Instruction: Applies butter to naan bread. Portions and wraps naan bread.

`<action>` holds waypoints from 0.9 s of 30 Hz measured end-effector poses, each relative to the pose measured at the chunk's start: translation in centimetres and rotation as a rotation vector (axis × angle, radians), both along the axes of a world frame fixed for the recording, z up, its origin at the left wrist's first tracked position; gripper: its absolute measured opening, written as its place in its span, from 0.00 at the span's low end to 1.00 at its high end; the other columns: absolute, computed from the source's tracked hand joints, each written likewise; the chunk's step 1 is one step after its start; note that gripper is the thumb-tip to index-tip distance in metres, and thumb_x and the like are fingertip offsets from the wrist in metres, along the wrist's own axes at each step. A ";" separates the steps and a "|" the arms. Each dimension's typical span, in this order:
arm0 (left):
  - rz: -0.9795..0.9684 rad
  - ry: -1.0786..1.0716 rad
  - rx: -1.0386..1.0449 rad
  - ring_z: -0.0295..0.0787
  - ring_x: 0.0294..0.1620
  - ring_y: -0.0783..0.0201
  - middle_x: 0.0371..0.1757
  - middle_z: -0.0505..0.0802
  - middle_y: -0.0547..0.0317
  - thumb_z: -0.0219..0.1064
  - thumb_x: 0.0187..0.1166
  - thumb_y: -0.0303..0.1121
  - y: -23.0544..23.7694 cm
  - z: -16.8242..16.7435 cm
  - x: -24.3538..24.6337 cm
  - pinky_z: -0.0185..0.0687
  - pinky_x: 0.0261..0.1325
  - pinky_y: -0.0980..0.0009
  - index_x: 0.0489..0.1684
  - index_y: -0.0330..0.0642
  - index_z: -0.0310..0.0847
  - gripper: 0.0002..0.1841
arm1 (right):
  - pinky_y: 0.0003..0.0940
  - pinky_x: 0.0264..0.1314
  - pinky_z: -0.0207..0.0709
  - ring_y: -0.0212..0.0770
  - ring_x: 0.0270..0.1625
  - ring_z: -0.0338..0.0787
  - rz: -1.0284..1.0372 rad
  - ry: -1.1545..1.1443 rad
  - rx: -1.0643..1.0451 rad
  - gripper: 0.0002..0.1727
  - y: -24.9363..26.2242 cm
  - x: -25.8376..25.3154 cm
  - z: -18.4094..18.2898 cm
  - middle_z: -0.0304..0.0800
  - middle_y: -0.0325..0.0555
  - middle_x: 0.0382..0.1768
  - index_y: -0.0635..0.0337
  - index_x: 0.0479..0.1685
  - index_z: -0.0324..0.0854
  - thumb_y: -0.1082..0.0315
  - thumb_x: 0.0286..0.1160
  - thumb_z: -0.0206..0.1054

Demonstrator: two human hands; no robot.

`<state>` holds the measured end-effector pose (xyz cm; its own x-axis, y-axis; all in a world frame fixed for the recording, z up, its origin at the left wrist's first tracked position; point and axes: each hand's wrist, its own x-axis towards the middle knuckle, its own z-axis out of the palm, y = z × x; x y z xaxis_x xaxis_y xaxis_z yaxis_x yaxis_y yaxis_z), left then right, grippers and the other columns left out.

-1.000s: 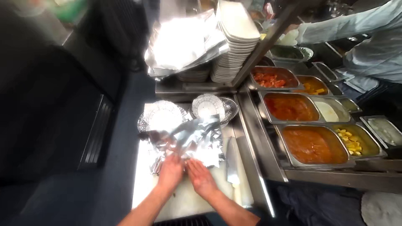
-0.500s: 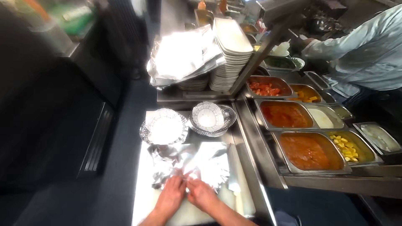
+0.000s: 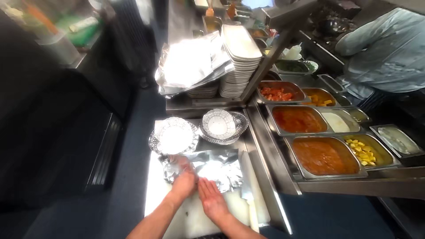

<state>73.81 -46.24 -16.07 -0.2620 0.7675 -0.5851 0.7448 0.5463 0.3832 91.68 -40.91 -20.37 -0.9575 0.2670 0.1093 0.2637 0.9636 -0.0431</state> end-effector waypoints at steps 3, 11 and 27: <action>-0.031 0.180 0.319 0.82 0.75 0.44 0.69 0.89 0.47 0.56 0.87 0.32 -1.8 -1.3 1.1 0.76 0.77 0.47 0.64 0.46 0.89 0.17 | 0.53 0.86 0.67 0.49 0.85 0.75 -0.021 -0.065 -0.159 0.25 1.8 -1.3 0.0 0.78 0.47 0.82 0.61 0.78 0.79 0.65 0.82 0.60; -0.167 0.463 0.754 0.92 0.64 0.54 0.59 0.95 0.57 0.61 0.85 0.35 -4.5 -5.7 1.1 0.85 0.69 0.55 0.57 0.46 0.91 0.14 | 0.60 0.85 0.65 0.60 0.86 0.68 -0.020 -0.469 -0.658 0.28 6.8 -7.1 4.1 0.70 0.56 0.84 0.57 0.76 0.80 0.60 0.75 0.68; 0.537 0.124 0.465 0.94 0.56 0.51 0.54 0.96 0.47 0.56 0.86 0.33 -1.9 1.6 0.2 0.86 0.65 0.49 0.65 0.41 0.88 0.18 | 0.61 0.90 0.57 0.53 0.91 0.65 0.172 -0.223 -0.213 0.29 4.7 -2.6 1.3 0.67 0.52 0.88 0.64 0.87 0.66 0.74 0.85 0.49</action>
